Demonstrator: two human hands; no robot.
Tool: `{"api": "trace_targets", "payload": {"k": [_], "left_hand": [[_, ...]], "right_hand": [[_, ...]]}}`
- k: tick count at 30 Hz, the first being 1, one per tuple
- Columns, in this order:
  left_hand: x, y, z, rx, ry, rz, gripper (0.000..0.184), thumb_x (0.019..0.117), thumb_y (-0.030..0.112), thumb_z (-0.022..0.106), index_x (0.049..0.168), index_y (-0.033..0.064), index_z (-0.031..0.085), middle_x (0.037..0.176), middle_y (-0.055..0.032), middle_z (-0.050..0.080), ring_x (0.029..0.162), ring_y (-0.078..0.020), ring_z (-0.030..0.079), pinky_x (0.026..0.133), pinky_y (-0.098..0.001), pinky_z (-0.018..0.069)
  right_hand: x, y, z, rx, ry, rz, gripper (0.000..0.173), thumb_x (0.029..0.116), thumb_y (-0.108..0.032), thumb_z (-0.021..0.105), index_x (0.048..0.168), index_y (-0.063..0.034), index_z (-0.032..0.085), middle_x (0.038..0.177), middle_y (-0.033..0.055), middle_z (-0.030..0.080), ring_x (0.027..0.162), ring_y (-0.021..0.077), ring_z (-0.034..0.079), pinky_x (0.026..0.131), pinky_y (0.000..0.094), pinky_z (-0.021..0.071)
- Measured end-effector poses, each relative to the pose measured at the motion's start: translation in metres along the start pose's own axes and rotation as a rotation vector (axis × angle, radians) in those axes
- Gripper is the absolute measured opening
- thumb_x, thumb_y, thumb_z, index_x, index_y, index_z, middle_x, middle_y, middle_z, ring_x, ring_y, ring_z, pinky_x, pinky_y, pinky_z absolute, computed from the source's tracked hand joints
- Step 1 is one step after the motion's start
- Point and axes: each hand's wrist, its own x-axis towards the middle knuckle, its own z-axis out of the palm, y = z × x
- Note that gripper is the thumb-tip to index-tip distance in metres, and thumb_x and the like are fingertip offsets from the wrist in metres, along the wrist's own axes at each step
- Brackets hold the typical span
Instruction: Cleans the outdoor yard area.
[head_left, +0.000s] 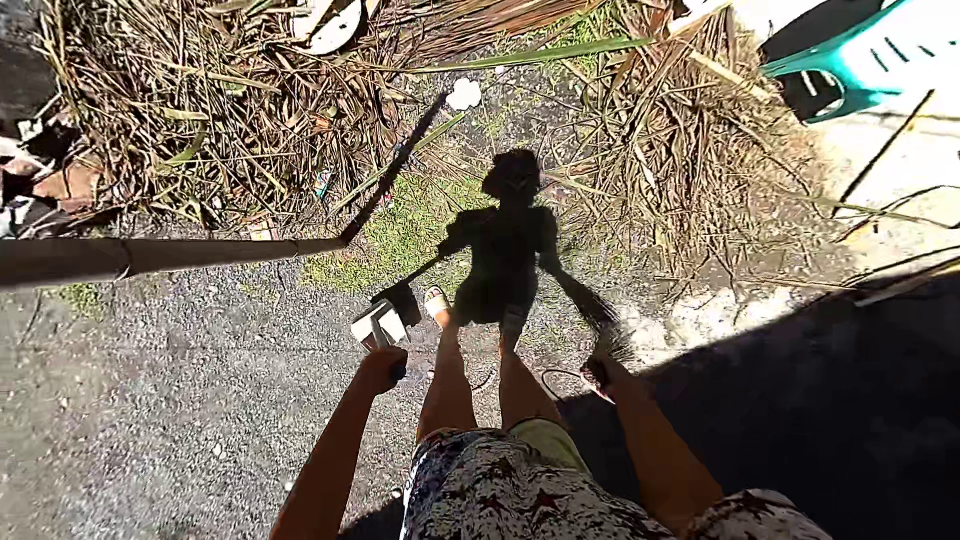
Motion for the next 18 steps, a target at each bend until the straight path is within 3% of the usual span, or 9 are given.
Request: {"api": "trace_targets", "payload": {"k": [1, 3, 5, 7, 10, 12, 15, 18], "left_hand": [[-0.001, -0.010, -0.008, 0.005, -0.009, 0.008, 0.027, 0.0868, -0.003, 0.067, 0.114, -0.0054, 0.069, 0.121, -0.0264, 0.067, 0.118, -0.0435, 0.062, 0.102, -0.0615, 0.0463], [-0.005, -0.032, -0.021, -0.010, -0.011, 0.014, 0.025, 0.0896, -0.002, 0.064, 0.114, -0.0065, 0.069, 0.118, -0.0271, 0.067, 0.116, -0.0436, 0.063, 0.102, -0.0601, 0.0468], [-0.004, -0.053, -0.030, -0.024, 0.006, 0.018, 0.024, 0.0918, -0.001, 0.062, 0.114, -0.0065, 0.069, 0.115, -0.0269, 0.068, 0.112, -0.0433, 0.065, 0.100, -0.0595, 0.0481], [-0.004, -0.068, -0.039, -0.059, 0.027, 0.020, 0.025, 0.0912, -0.001, 0.062, 0.115, -0.0064, 0.069, 0.116, -0.0267, 0.069, 0.112, -0.0432, 0.065, 0.100, -0.0597, 0.0482], [-0.008, -0.078, -0.054, -0.076, 0.033, 0.009, 0.026, 0.0909, 0.000, 0.063, 0.116, -0.0062, 0.069, 0.117, -0.0264, 0.069, 0.113, -0.0421, 0.065, 0.101, -0.0589, 0.0478], [-0.006, -0.082, -0.063, -0.061, 0.020, 0.008, 0.026, 0.0909, 0.000, 0.063, 0.116, -0.0066, 0.069, 0.116, -0.0268, 0.069, 0.113, -0.0419, 0.065, 0.101, -0.0589, 0.0479], [-0.003, -0.095, -0.071, -0.031, 0.023, 0.046, 0.027, 0.0886, -0.001, 0.064, 0.115, -0.0060, 0.069, 0.116, -0.0264, 0.069, 0.114, -0.0428, 0.065, 0.101, -0.0608, 0.0475], [-0.002, -0.103, -0.075, -0.040, 0.049, 0.091, 0.027, 0.0865, -0.002, 0.065, 0.113, -0.0071, 0.069, 0.114, -0.0273, 0.069, 0.112, -0.0444, 0.065, 0.099, -0.0625, 0.0474]], "right_hand": [[-0.001, 0.005, 0.030, -0.020, -0.059, 0.006, 0.019, 0.1058, -0.022, 0.044, 0.099, -0.0056, 0.050, 0.074, 0.0046, 0.049, 0.058, 0.0133, 0.049, 0.055, 0.0301, 0.0461], [-0.026, 0.009, 0.102, -0.032, -0.278, 0.032, 0.018, 0.1065, -0.019, 0.042, 0.107, -0.0042, 0.051, 0.079, 0.0051, 0.051, 0.063, 0.0141, 0.052, 0.060, 0.0321, 0.0494], [-0.066, 0.008, 0.176, -0.058, -0.456, 0.034, 0.011, 0.1036, -0.014, 0.044, 0.107, -0.0063, 0.052, 0.076, 0.0042, 0.055, 0.061, 0.0128, 0.056, 0.058, 0.0300, 0.0519], [-0.098, 0.004, 0.216, -0.067, -0.649, 0.001, 0.025, 0.1028, -0.012, 0.044, 0.128, -0.0071, 0.047, 0.086, 0.0065, 0.058, 0.067, 0.0143, 0.059, 0.060, 0.0304, 0.0533], [-0.120, -0.001, 0.230, -0.170, -0.954, -0.162, 0.082, 0.0808, -0.020, 0.059, 0.156, -0.0165, 0.026, 0.105, 0.0075, 0.062, 0.070, 0.0140, 0.062, 0.061, 0.0322, 0.0549], [-0.140, -0.013, 0.230, -0.154, -1.089, -0.257, 0.107, 0.0705, -0.031, 0.074, 0.160, -0.0198, 0.017, 0.109, 0.0054, 0.065, 0.068, 0.0127, 0.064, 0.059, 0.0313, 0.0562], [-0.160, -0.029, 0.215, -0.033, -1.148, -0.351, 0.100, 0.0730, -0.034, 0.077, 0.157, -0.0187, 0.026, 0.113, 0.0052, 0.068, 0.069, 0.0135, 0.066, 0.057, 0.0304, 0.0567], [-0.153, -0.046, 0.188, -0.016, -0.984, -0.465, 0.097, 0.0742, -0.033, 0.075, 0.156, -0.0151, 0.026, 0.112, 0.0057, 0.068, 0.068, 0.0134, 0.066, 0.057, 0.0296, 0.0573]]}}
